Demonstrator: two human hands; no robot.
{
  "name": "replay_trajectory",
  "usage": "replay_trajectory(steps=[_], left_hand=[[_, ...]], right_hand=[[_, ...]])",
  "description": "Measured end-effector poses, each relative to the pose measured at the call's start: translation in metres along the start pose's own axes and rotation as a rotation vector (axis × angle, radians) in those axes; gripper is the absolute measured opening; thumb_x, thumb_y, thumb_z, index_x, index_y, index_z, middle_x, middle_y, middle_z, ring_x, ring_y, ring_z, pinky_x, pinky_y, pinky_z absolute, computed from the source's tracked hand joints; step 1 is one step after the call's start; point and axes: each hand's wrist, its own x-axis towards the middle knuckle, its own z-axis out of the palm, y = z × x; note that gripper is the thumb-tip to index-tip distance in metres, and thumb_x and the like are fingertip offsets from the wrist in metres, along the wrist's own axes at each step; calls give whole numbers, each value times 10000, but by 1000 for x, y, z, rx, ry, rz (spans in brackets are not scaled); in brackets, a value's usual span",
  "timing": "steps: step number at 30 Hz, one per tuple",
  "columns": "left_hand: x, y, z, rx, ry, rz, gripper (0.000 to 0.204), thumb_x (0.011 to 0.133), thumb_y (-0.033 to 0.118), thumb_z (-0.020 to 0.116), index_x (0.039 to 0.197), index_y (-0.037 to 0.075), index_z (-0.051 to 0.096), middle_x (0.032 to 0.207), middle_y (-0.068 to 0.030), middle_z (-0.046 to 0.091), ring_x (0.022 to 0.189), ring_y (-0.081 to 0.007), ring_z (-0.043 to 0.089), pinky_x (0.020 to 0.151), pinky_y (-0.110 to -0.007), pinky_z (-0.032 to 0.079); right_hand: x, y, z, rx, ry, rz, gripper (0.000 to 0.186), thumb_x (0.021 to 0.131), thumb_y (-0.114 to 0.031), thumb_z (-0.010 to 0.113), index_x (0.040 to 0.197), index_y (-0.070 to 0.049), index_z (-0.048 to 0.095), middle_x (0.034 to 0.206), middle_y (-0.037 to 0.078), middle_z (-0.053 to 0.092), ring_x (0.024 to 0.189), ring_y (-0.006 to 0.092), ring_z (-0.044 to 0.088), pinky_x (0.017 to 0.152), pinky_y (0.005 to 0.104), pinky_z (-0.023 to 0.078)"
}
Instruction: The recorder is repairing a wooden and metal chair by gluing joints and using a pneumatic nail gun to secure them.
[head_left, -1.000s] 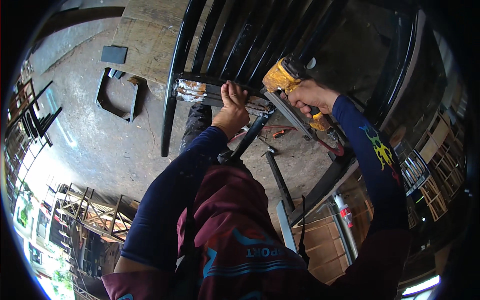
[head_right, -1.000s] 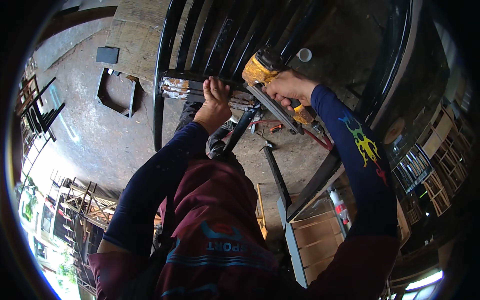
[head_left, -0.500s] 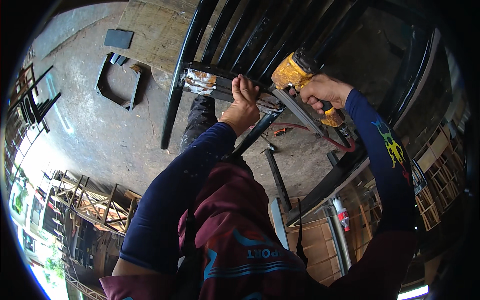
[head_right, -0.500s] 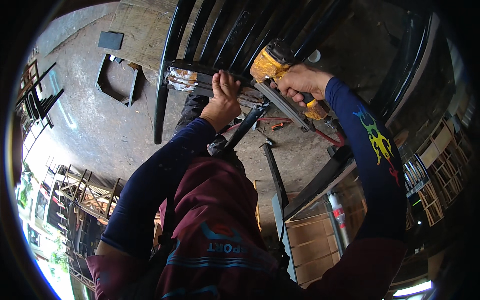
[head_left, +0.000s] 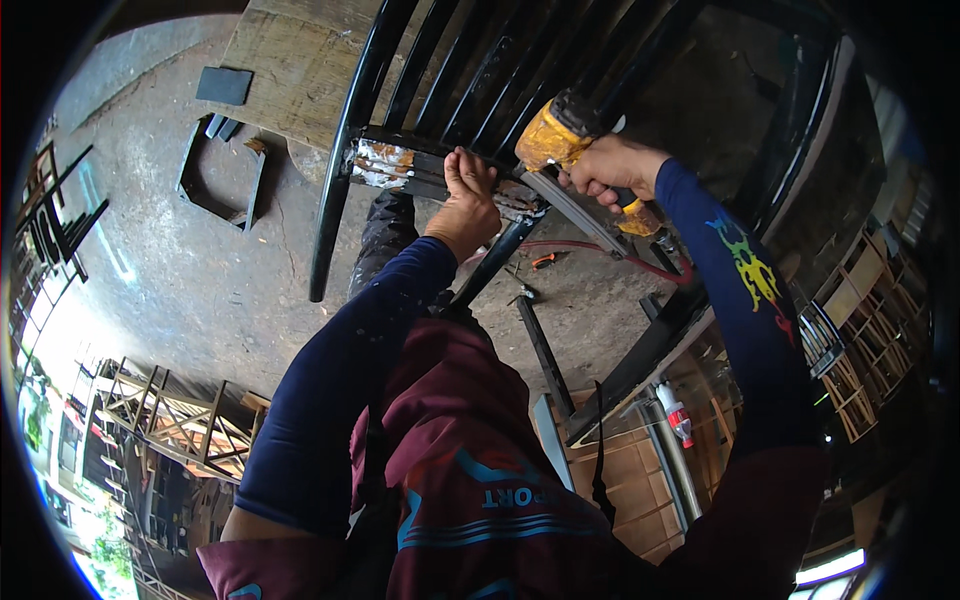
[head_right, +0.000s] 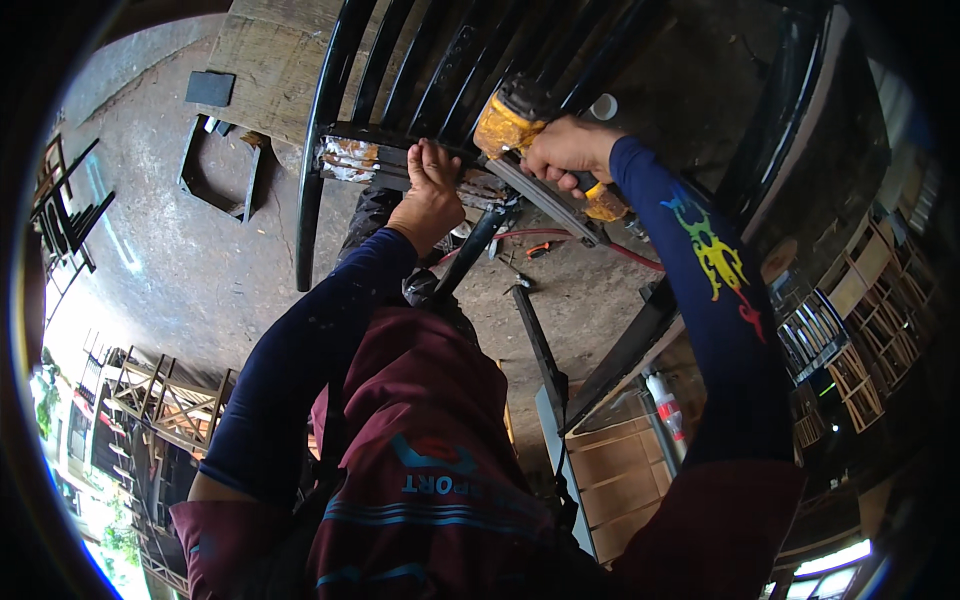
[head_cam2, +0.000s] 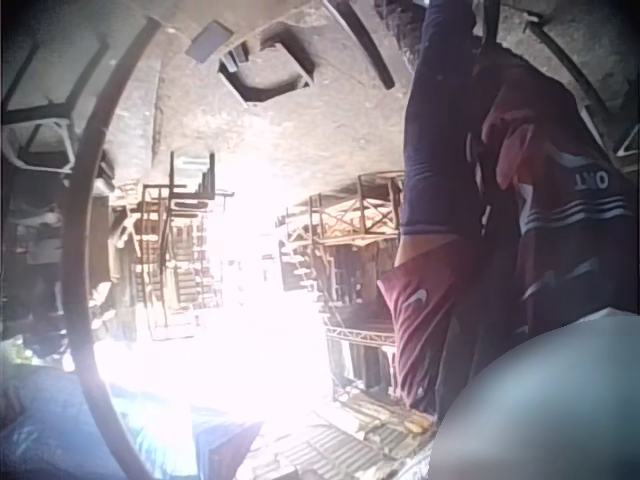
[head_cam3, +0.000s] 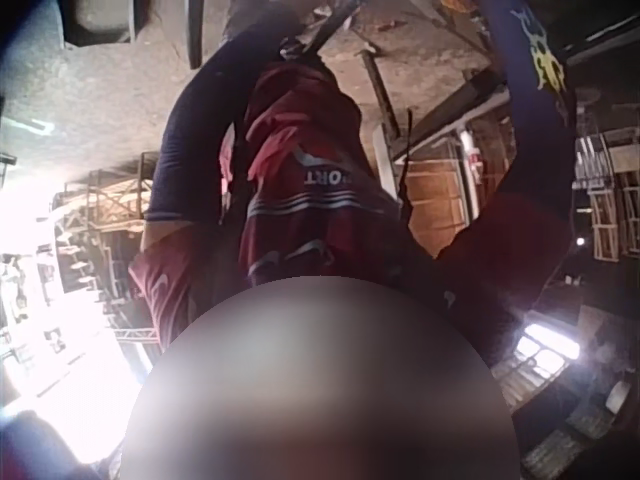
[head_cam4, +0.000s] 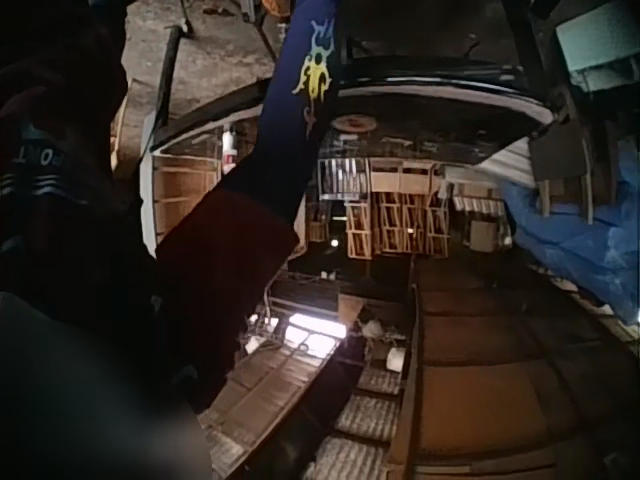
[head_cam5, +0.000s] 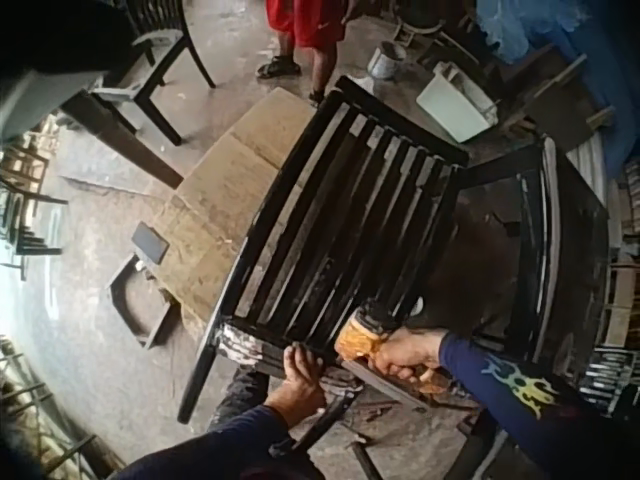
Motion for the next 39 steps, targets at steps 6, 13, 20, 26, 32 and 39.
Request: replay_trajectory(steps=[6, 13, 20, 26, 32, 39], left_hand=[[1, -3, 2, 26, 5, 9, 475, 945, 170, 462, 1336, -81, 561, 1299, -449, 490, 1225, -653, 450, 984, -777, 344], [-3, 5, -4, 131, 4, 21, 507, 935, 147, 522, 1361, -127, 500, 1298, -441, 489, 1231, -601, 477, 1032, -688, 379], [-7, 13, -15, 245, -6, 74, 359, 825, 182, 644, 1103, -39, 699, 1198, -258, 594, 1131, -504, 566, 962, -610, 468], [1, 21, -10, 334, -63, 102, 335, 708, 174, 733, 992, -1, 703, 1023, -200, 613, 1019, -379, 621, 858, -502, 537], [-17, 49, -17, 340, 372, 41, 524, 725, 284, 806, 1111, -33, 647, 1144, -219, 625, 1095, -387, 610, 838, -456, 550], [-91, 157, 91, -1601, -160, -375, 286, 957, 189, 660, 1212, 73, 601, 984, -48, 691, 898, -143, 663, 855, -303, 527]], right_hand=[[-9, 100, 65, 254, 685, -451, 199, 805, -78, 636, 989, -4, 636, 699, 34, 603, 578, 127, 583, 511, 302, 486], [3, 251, 207, 718, 920, -513, 185, 835, -69, 637, 1003, 7, 621, 810, 56, 631, 687, 154, 615, 613, 332, 511], [74, 346, 373, 544, 1252, -581, 442, 765, -84, 709, 1190, -20, 606, 986, 218, 708, 942, 376, 693, 768, 434, 551], [162, 400, 486, 713, 1260, -580, 564, 737, -92, 756, 1271, -16, 592, 1056, 242, 690, 986, 408, 674, 824, 441, 547], [243, 423, 563, 792, 1289, -512, 629, 723, -148, 783, 1306, -23, 582, 926, 218, 706, 832, 393, 694, 724, 439, 560], [324, 393, 624, 1101, 1322, -375, 696, 743, -113, 798, 1380, -14, 537, 1093, 200, 690, 975, 336, 691, 829, 397, 563]])
